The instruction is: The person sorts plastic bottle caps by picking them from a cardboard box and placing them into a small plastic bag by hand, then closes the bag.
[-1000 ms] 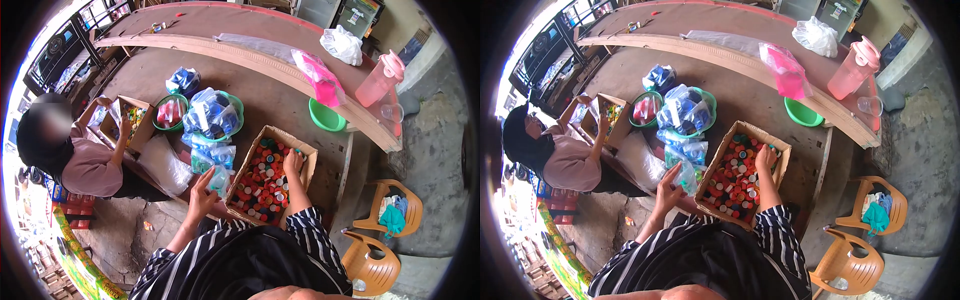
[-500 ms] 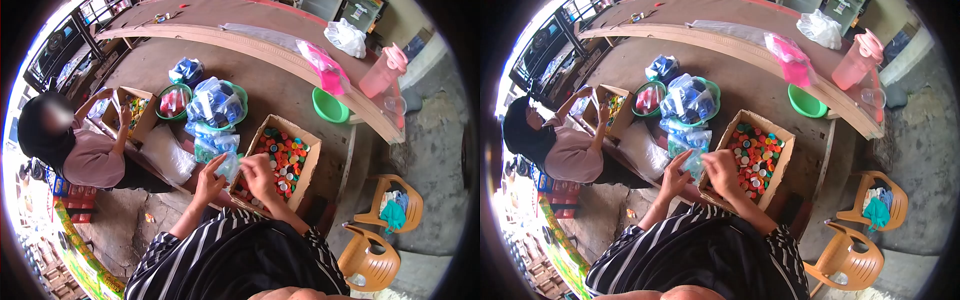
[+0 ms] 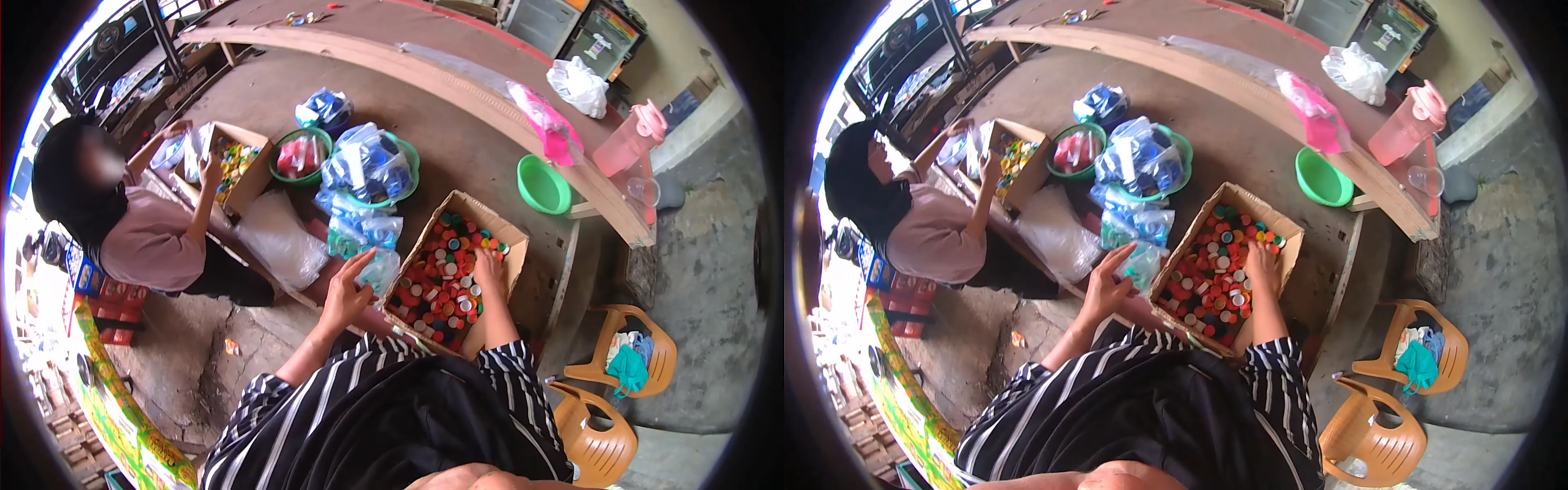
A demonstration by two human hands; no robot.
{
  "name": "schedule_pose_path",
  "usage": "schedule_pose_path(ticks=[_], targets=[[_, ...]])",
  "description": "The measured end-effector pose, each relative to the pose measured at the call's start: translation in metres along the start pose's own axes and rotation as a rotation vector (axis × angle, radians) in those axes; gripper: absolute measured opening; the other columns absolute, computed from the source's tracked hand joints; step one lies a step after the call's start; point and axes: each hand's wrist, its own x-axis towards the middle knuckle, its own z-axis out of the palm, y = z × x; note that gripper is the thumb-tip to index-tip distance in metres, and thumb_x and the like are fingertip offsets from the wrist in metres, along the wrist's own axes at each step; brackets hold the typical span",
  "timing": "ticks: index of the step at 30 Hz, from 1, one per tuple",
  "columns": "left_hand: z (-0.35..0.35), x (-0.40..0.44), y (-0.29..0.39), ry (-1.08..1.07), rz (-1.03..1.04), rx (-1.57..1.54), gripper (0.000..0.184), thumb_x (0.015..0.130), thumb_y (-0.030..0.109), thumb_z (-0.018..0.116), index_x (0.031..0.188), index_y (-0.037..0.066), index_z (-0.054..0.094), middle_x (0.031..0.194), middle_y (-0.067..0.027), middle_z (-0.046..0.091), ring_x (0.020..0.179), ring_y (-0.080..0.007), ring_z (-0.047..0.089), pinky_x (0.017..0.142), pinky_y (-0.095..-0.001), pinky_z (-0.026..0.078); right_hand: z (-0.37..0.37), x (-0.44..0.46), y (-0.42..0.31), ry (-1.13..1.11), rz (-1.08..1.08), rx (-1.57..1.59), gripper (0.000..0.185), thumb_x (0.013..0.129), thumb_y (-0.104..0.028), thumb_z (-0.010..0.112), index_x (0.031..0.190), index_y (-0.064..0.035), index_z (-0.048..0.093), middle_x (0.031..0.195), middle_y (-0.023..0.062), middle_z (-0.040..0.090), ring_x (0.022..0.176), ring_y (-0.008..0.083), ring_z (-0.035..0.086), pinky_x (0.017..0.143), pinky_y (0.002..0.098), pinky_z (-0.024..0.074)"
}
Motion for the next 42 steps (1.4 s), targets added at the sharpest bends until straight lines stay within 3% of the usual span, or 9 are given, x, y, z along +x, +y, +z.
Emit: schedule_pose_path(ticks=[2,7,12,18,21,25,28,32,42], targets=[[-0.002,0.0,-0.002,-0.003,0.005,-0.02,0.062,0.078,-0.005,0.052,0.139,0.007,0.054,0.139,-0.0154,0.053,0.068,-0.021,0.072,0.062,-0.0288,0.056,0.011,0.007,0.014,-0.05,-0.018,0.035,0.029,0.086,-0.004,0.057,0.112,-0.0109,0.067,0.124,0.0126,0.06,0.11,0.0312,0.057,0.091,0.0444,0.0474],[-0.002,0.003,-0.007,0.003,0.041,-0.004,0.063,0.076,-0.005,0.053,0.139,0.006,0.053,0.138,-0.0155,0.055,0.071,-0.0223,0.072,0.064,-0.0303,0.057,-0.034,-0.011,-0.017,0.098,0.056,0.219,0.04,0.071,-0.014,0.082,0.107,-0.0119,0.065,0.106,0.0101,0.059,0.107,0.031,0.055,0.093,0.0425,0.045],[0.003,0.005,-0.009,-0.011,0.068,0.017,0.062,0.077,-0.003,0.053,0.138,0.005,0.053,0.138,-0.0152,0.055,0.074,-0.0233,0.072,0.068,-0.0315,0.057,-0.064,-0.028,-0.053,0.076,-0.06,0.92,0.035,0.081,-0.011,0.076,0.112,-0.0047,0.061,0.104,0.0099,0.066,0.094,0.0256,0.066,0.083,0.0366,0.0525],[0.012,0.003,-0.002,-0.034,0.06,0.022,0.063,0.075,-0.003,0.054,0.138,0.005,0.054,0.138,-0.0155,0.055,0.084,-0.0259,0.071,0.072,-0.0331,0.056,-0.161,-0.086,-0.158,0.172,-0.299,1.398,0.031,0.088,-0.008,0.07,0.117,-0.0052,0.058,0.12,0.0114,0.061,0.106,0.0197,0.062,0.091,0.0339,0.0499],[0.016,0.003,-0.001,-0.044,0.103,0.076,0.064,0.075,-0.003,0.053,0.138,0.006,0.054,0.138,-0.0154,0.055,0.087,-0.0267,0.071,0.073,-0.0335,0.056,-0.182,-0.088,-0.17,0.159,-0.657,0.868,0.038,0.082,-0.009,0.075,0.116,-0.0061,0.059,0.121,0.0114,0.06,0.118,0.0264,0.055,0.098,0.037,0.0453],[0.01,0.001,0.001,-0.05,0.083,0.092,0.065,0.074,-0.004,0.052,0.139,0.006,0.053,0.14,-0.0152,0.054,0.081,-0.0246,0.072,0.072,-0.033,0.056,-0.139,-0.044,-0.135,0.238,-0.355,1.077,0.026,0.088,-0.01,0.071,0.112,-0.0031,0.064,0.118,0.011,0.062,0.111,0.0249,0.061,0.092,0.0368,0.0503],[0.005,-0.002,0.005,-0.038,0.047,0.065,0.065,0.075,-0.005,0.052,0.139,0.005,0.052,0.14,-0.0162,0.054,0.073,-0.0224,0.072,0.068,-0.0311,0.056,-0.042,0.009,-0.051,0.373,-0.174,0.645,0.022,0.087,-0.012,0.068,0.107,-0.0045,0.067,0.109,0.0145,0.063,0.106,0.0328,0.06,0.093,0.0418,0.0489],[0.002,-0.001,0.003,-0.019,0.045,0.051,0.065,0.075,-0.005,0.052,0.139,0.005,0.051,0.141,-0.0163,0.053,0.071,-0.0215,0.072,0.067,-0.0302,0.056,0.011,0.04,0.011,-0.111,0.317,0.094,0.026,0.089,-0.013,0.053,0.109,-0.0069,0.069,0.121,0.0193,0.061,0.117,0.035,0.054,0.104,0.0446,0.0417],[0.006,0.002,0.001,-0.014,0.016,0.009,0.065,0.077,-0.005,0.052,0.14,0.006,0.051,0.14,-0.0156,0.054,0.071,-0.0209,0.072,0.066,-0.0294,0.055,-0.013,0.033,0.007,-0.21,0.439,-0.11,0.026,0.09,-0.019,0.058,0.104,-0.0026,0.073,0.132,0.0112,0.052,0.121,0.0299,0.046,0.104,0.0374,0.0425]])
